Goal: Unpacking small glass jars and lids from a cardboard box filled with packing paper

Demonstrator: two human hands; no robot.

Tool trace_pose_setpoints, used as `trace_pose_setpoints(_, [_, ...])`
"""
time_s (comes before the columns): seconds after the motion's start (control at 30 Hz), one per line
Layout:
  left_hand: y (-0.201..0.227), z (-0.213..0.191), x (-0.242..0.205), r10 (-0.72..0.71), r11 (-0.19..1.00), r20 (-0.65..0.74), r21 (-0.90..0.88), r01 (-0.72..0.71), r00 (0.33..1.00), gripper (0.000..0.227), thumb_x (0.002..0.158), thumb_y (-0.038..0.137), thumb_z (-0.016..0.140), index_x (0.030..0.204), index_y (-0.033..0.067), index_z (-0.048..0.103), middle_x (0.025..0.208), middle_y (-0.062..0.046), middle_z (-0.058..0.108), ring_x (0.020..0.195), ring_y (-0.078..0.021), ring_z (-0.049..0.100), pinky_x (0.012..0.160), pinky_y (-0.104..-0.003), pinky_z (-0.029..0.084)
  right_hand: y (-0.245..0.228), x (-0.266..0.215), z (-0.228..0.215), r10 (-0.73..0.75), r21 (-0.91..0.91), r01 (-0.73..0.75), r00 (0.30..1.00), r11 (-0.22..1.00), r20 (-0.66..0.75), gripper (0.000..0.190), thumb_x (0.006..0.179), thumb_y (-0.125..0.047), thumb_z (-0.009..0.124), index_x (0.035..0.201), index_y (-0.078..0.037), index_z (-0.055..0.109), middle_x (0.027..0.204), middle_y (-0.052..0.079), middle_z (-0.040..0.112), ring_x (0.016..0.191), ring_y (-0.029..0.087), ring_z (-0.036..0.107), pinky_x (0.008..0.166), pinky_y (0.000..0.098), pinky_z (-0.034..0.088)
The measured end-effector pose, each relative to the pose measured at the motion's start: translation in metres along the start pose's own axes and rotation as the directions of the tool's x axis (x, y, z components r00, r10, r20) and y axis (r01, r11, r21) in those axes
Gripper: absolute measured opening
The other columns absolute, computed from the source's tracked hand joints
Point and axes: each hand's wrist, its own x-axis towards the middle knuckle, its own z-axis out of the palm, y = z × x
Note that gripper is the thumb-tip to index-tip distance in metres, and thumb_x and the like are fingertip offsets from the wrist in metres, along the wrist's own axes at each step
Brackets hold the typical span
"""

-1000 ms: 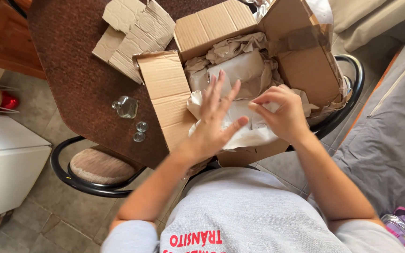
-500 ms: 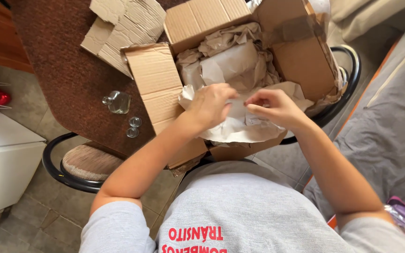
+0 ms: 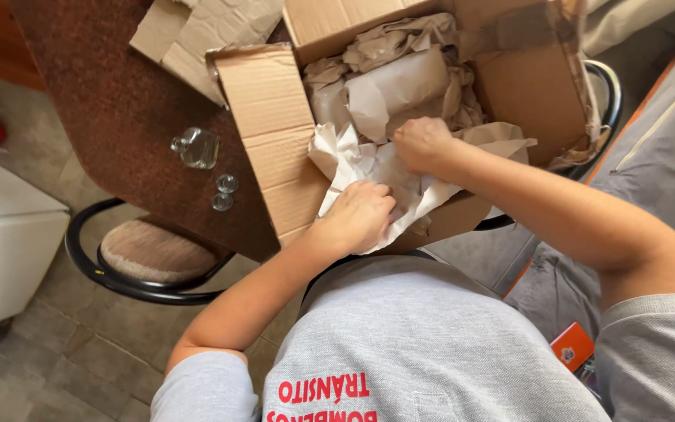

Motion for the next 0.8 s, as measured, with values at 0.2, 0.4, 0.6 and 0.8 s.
trace_pose_setpoints(0.2, [-0.006, 0.011, -0.003, 0.008, 1.0, -0.087, -0.018, -0.009, 0.996, 0.017, 0.085, 0.026, 0.065, 0.084, 0.0095, 0.069, 0.084, -0.007, 0.066, 0.086, -0.0262, 0.068, 0.086, -0.04, 0.05, 0.019, 0.03, -0.028, 0.157, 0.058, -0.182, 0.94, 0.982, 0.303, 0.058, 0.063, -0.053, 0.093, 0.093, -0.004, 0.08, 0.084, 0.013, 0.077, 0.084, 0.034, 0.078, 0.065, 0.0511, 0.063])
trace_pose_setpoints(0.4, [-0.004, 0.017, -0.003, 0.019, 0.999, -0.133, 0.03, -0.015, 0.991, 0.017, 0.082, 0.027, 0.07, 0.082, 0.0099, 0.07, 0.082, -0.005, 0.064, 0.084, -0.0241, 0.067, 0.086, -0.039, 0.05, 0.052, -0.002, -0.016, 0.078, 0.324, -0.13, 0.982, 0.937, 0.17, 0.017, 0.076, -0.029, 0.083, 0.079, -0.013, 0.081, 0.076, 0.011, 0.078, 0.077, 0.037, 0.076, 0.057, 0.0499, 0.06])
trace_pose_setpoints(0.6, [-0.011, 0.013, 0.009, 0.06, 0.988, -0.186, 0.149, -0.032, 0.981, 0.012, 0.08, 0.021, 0.068, 0.08, 0.0091, 0.071, 0.074, -0.007, 0.065, 0.075, -0.0264, 0.069, 0.07, -0.043, 0.053, 0.041, -0.067, -0.066, -0.1, 0.271, 0.225, 0.907, 0.936, -0.408, 0.019, 0.084, -0.015, 0.074, 0.103, -0.011, 0.074, 0.11, 0.007, 0.068, 0.108, 0.03, 0.067, 0.089, 0.0443, 0.057])
trace_pose_setpoints(0.8, [-0.081, 0.047, 0.169, 0.282, 0.873, -0.731, 0.464, 0.149, 0.622, 0.017, 0.081, 0.021, 0.062, 0.064, 0.0191, 0.061, 0.067, -0.004, 0.05, 0.065, -0.0233, 0.053, 0.059, -0.042, 0.042, 0.059, -0.067, 0.004, -0.058, -0.057, 0.038, 0.903, 0.998, -0.426, 0.029, 0.085, -0.029, 0.067, 0.11, -0.014, 0.074, 0.097, 0.008, 0.076, 0.104, 0.026, 0.073, 0.116, 0.0538, 0.038])
